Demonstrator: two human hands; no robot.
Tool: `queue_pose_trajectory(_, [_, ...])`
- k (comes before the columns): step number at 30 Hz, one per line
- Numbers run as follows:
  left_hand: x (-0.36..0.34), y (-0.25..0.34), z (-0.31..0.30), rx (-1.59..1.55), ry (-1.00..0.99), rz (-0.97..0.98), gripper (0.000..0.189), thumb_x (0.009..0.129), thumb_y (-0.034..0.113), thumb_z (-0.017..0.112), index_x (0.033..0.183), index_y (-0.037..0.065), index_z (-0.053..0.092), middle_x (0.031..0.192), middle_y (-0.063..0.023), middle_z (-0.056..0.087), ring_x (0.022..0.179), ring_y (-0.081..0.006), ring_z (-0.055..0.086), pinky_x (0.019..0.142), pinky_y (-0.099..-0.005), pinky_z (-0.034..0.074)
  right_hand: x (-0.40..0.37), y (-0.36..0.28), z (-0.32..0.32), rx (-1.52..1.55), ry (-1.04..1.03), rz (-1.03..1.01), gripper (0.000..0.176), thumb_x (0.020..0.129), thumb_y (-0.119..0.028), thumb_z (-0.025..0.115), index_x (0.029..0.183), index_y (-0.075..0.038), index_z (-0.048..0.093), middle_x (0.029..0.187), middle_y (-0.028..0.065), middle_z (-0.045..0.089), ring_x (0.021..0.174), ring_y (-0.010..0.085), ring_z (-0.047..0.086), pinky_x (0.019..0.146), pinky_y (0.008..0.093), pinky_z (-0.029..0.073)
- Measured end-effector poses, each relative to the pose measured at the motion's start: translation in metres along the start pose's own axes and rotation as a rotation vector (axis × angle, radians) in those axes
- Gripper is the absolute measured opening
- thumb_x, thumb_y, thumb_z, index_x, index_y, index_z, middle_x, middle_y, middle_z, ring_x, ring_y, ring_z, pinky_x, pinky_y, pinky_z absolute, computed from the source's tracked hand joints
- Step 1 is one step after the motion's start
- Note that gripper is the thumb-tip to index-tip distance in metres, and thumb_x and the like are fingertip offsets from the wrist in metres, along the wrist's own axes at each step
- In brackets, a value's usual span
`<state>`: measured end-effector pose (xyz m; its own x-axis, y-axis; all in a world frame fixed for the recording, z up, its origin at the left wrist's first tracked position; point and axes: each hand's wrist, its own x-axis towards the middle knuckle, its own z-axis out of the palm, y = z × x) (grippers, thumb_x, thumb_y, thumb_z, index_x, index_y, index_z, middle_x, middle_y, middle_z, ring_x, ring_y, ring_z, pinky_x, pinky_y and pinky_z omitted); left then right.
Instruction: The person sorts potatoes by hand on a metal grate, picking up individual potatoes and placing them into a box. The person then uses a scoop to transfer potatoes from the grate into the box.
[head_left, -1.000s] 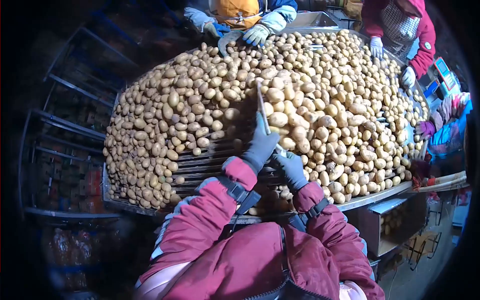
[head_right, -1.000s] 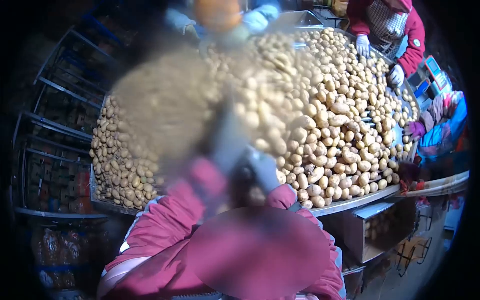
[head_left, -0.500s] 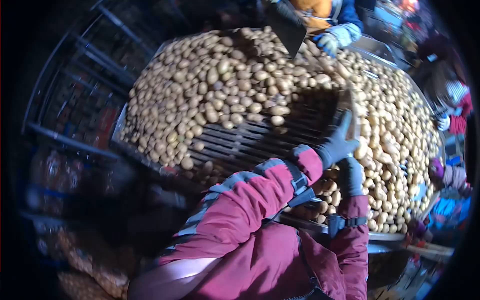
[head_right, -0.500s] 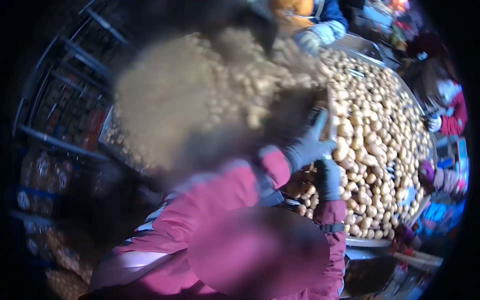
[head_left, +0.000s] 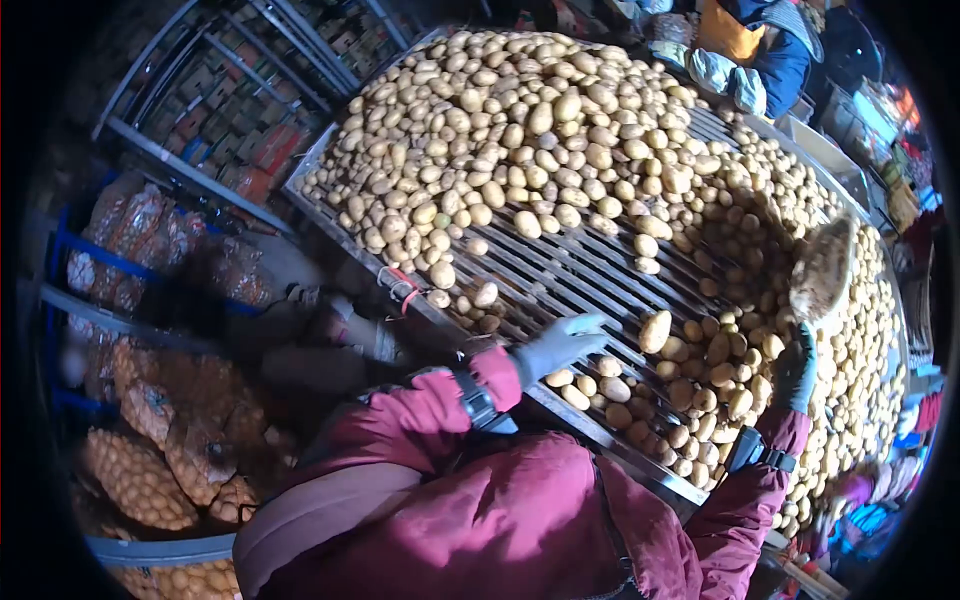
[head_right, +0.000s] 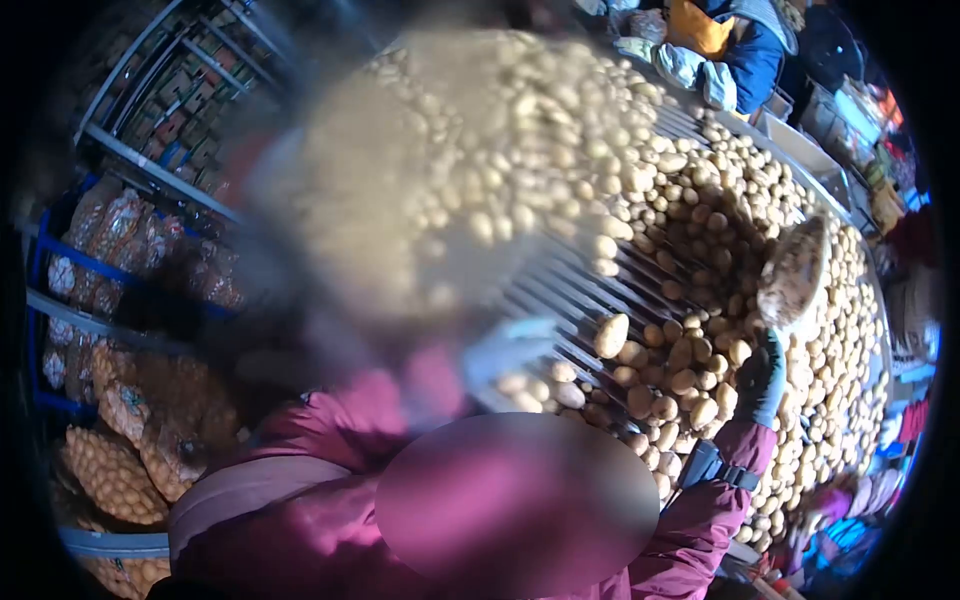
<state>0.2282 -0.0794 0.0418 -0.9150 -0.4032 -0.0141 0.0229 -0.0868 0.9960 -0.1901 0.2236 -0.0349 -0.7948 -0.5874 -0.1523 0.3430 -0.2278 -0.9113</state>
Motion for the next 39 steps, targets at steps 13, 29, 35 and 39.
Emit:
queue_pose_trajectory(13, [-0.023,0.044,-0.124,-0.255,0.512,-0.229,0.082,0.092,0.031,0.076,0.157,0.006,0.034,0.143,-0.0101,0.054,0.116,-0.0114,0.058,0.095,-0.0268,0.051,-0.076,0.084,0.394,-0.292,-0.649,0.557,0.033,0.081,-0.013,0.067,0.108,0.006,0.07,0.073,0.0069,0.067,0.047,0.0112,0.058,0.041,0.0245,0.045])
queue_pose_trajectory(29, [-0.195,-0.013,-0.316,-0.358,0.752,0.079,0.048,0.106,0.021,0.051,0.148,-0.001,0.043,0.139,-0.0105,0.055,0.128,-0.0204,0.056,0.108,-0.036,0.047,-0.004,0.148,0.55,-0.379,-1.744,-0.487,0.034,0.091,-0.009,0.067,0.125,-0.012,0.068,0.117,0.012,0.072,0.09,0.0283,0.07,0.079,0.0382,0.057])
queue_pose_trajectory(35, [-0.221,-0.033,-0.342,-0.354,0.698,0.026,0.045,0.106,0.015,0.05,0.147,-0.003,0.045,0.142,-0.0143,0.053,0.129,-0.0221,0.054,0.109,-0.0354,0.044,-0.045,0.108,0.58,-0.551,-1.243,0.881,0.029,0.093,-0.022,0.072,0.114,-0.002,0.073,0.09,0.0053,0.068,0.075,0.0102,0.062,0.066,0.0269,0.049])
queue_pose_trajectory(39, [-0.219,-0.022,-0.348,0.281,0.747,-0.048,0.047,0.106,0.014,0.052,0.15,0.001,0.042,0.143,-0.0152,0.052,0.13,-0.0216,0.053,0.109,-0.0342,0.044,-0.057,0.156,0.597,-0.695,-1.252,0.727,0.033,0.093,-0.032,0.071,0.11,-0.004,0.075,0.067,-0.0043,0.06,0.055,0.0056,0.052,0.049,0.0233,0.041])
